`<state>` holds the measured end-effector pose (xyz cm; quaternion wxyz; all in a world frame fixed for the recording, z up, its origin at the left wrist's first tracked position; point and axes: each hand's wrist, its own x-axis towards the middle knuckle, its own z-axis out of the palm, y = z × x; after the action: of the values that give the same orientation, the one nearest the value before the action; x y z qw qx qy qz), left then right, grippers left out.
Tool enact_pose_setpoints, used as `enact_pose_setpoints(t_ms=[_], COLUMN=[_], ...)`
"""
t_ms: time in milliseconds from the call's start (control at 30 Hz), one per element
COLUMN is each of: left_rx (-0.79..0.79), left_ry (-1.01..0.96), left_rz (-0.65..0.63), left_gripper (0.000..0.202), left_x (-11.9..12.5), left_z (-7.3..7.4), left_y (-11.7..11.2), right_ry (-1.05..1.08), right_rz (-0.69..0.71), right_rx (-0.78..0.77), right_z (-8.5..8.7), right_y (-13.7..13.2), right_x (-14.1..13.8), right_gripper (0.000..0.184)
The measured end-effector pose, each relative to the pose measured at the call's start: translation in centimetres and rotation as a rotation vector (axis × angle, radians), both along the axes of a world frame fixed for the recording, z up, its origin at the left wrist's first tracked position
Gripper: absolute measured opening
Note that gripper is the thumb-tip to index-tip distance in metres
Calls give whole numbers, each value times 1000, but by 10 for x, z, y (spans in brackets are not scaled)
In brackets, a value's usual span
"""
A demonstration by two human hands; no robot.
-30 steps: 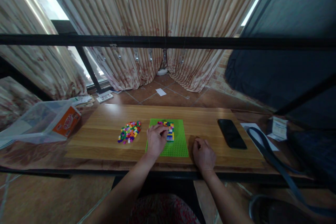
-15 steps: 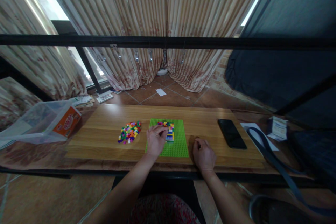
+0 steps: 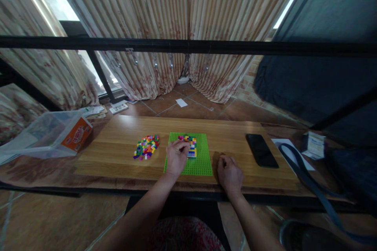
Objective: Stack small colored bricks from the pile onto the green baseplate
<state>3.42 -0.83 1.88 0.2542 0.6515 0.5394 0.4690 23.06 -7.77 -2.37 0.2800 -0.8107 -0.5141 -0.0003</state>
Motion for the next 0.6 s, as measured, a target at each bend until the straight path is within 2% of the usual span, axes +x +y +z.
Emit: enact_pose_setpoints(t_ms=[100, 333, 600], left_rx=[-13, 4, 30], left_ry=[52, 381, 478], left_rz=[-2, -24, -55], left_gripper=[12, 14, 17], left_x=[0, -5, -8], left_z=[4, 21, 23], left_y=[-1, -5, -4], right_ry=[-7, 3, 14], right_rz=[1, -4, -6], right_rx=[-9, -18, -22], right_z=[0, 2, 3], right_y=[0, 0, 0], right_x=[0, 0, -1], right_gripper=[28, 30, 29])
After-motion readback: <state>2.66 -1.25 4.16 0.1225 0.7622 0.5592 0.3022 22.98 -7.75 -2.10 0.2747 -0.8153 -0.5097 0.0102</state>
